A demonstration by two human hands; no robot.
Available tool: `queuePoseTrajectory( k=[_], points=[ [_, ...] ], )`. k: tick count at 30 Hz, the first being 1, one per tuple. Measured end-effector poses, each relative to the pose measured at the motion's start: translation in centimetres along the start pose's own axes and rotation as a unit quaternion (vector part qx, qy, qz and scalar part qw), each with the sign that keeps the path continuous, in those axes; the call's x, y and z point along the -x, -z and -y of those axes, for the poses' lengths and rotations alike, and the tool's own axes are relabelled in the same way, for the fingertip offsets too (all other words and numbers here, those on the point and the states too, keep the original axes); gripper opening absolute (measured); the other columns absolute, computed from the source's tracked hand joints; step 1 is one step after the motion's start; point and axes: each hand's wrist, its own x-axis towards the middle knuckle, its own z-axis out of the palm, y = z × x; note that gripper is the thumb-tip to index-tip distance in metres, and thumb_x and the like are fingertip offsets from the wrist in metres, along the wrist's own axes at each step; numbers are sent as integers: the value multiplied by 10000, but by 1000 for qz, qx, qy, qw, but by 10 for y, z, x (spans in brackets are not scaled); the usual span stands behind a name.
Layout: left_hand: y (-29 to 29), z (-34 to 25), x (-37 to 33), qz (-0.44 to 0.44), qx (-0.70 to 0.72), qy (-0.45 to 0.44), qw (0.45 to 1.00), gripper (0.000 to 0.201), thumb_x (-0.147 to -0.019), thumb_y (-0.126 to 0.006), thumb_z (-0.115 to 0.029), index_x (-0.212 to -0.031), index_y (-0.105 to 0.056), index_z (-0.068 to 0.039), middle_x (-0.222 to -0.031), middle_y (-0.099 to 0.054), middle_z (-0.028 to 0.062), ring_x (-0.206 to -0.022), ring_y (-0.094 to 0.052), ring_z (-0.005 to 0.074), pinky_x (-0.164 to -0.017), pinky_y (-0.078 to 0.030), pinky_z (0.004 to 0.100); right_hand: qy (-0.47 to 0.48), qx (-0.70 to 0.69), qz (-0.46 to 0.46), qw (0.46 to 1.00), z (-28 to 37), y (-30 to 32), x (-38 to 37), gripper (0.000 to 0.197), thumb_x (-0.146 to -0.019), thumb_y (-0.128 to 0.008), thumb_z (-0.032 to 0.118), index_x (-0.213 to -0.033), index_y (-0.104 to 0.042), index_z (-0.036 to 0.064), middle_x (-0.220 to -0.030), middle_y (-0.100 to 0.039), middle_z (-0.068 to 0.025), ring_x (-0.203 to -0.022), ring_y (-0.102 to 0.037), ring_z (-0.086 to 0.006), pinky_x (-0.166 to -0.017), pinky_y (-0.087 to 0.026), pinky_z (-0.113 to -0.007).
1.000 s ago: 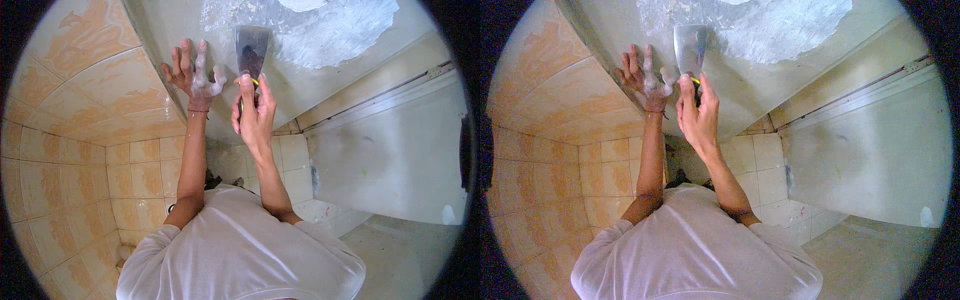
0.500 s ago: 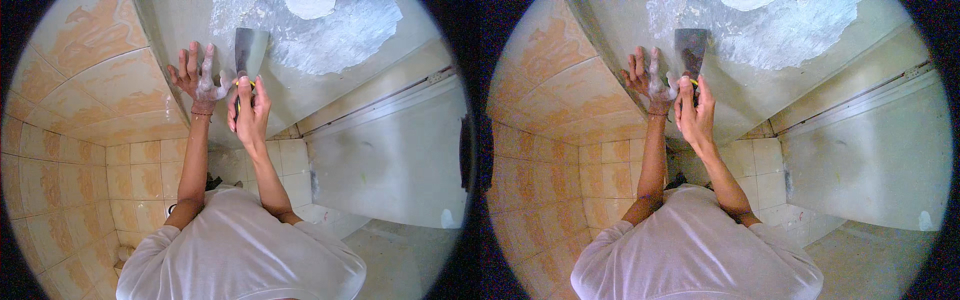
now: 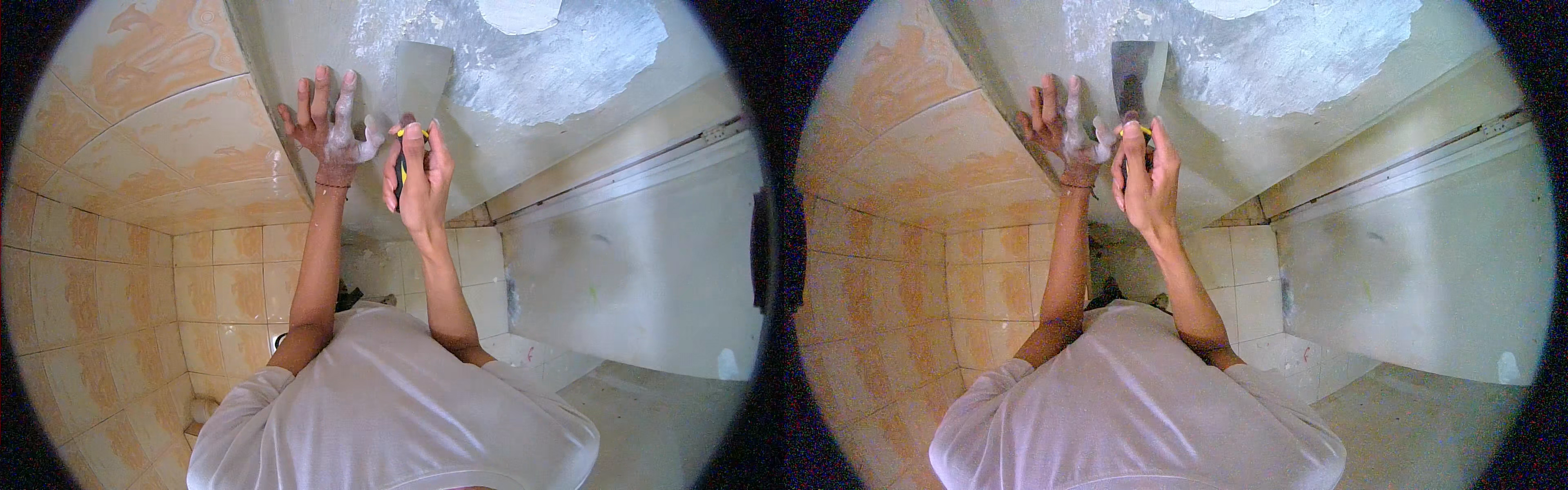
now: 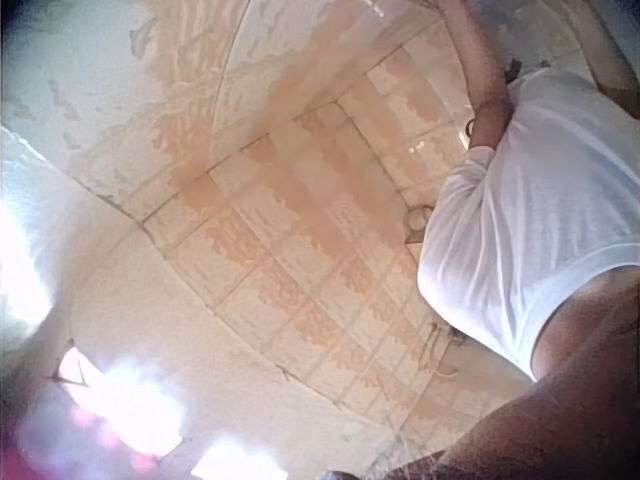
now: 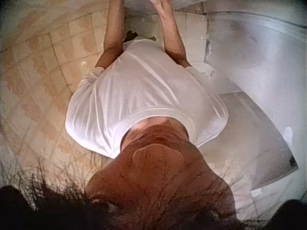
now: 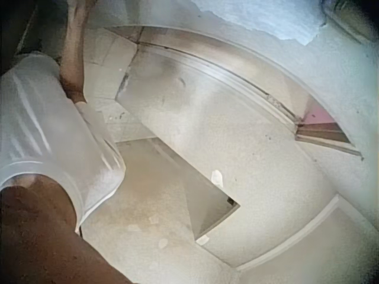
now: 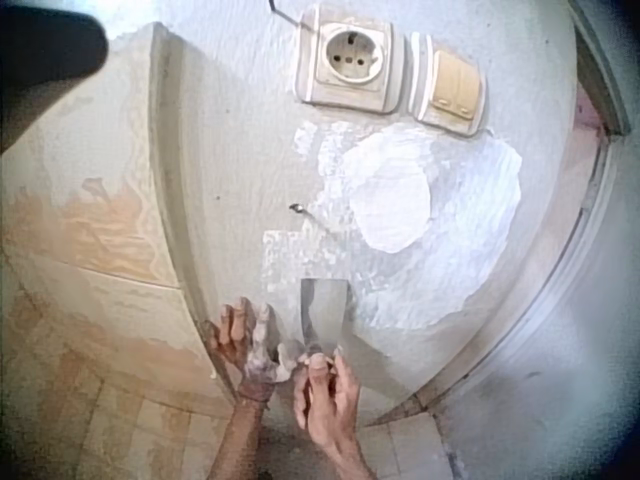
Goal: The person scrapes loose paint and plaster from a wall using a putty knife.
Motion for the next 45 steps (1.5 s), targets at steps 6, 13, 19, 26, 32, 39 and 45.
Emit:
queuePoseTrajectory(
  k=[6, 13, 19, 26, 32, 39, 45],
  points=[
    [1, 0, 1, 8, 6, 9, 1000, 624, -907, -467, -613, -1401, -643, -275, -1555, -495, 27, -1489, -354, 253, -1256, -71, 530, -4, 17, -7, 1000, 15, -8, 2, 430, -1102, -469, 419, -1068, -550, -2, -539, -433, -13, -358, -376, -85, -332, -288, -263],
    [2, -2, -1, 8, 7, 8, 1000, 593, -895, -506, -554, -1400, -645, -278, -1552, -498, 29, -1494, -348, 255, -1254, -71, 540, -1, 20, -15, 1000, 6, -8, 2, 425, -1101, -474, 415, -1064, -549, -2, -535, -432, -12, -355, -380, -87, -333, -283, -263],
    [1, -1, 0, 10, 11, 12, 1000, 592, -884, -517, -573, -1383, -657, -289, -1546, -504, 16, -1488, -349, 248, -1256, -86, 528, -5, 14, -13, 1000, 9, -6, -2, 419, -1102, -472, 409, -1073, -553, -1, -535, -432, -12, -355, -381, -87, -335, -285, -261],
    [-1, 0, 0, 1, 10, 13, 1000, 588, -876, -516, -572, -1367, -668, -285, -1540, -508, 17, -1483, -356, 250, -1257, -99, 529, -24, 9, -11, 1000, 19, -6, 4, 421, -1099, -479, 420, -1074, -561, 8, -541, -428, -7, -359, -382, -85, -339, -288, -259],
    [3, -1, -1, 14, -1, 14, 1000, 583, -870, -526, -540, -1376, -663, -284, -1544, -504, 25, -1482, -362, 263, -1253, -108, 540, -26, 6, -14, 1000, 25, -9, 8, 420, -1096, -487, 425, -1073, -563, 14, -543, -432, -8, -360, -388, -87, -340, -291, -262],
    [3, -2, -2, 10, 0, 17, 1000, 563, -903, -480, -504, -1392, -652, -285, -1557, -489, 29, -1479, -366, 267, -1250, -121, 540, -37, 13, -24, 999, 33, -11, 6, 410, -1098, -485, 410, -1060, -565, 10, -539, -434, -9, -354, -394, -90, -333, -283, -268],
    [1, -3, -2, 6, -5, 19, 1000, 563, -922, -451, -517, -1389, -653, -276, -1535, -510, 30, -1466, -379, 265, -1244, -130, 543, -40, 22, -21, 999, 29, -12, 8, 403, -1097, -488, 406, -1066, -557, 10, -538, -438, -13, -354, -390, -87, -331, -281, -269]
  ],
)
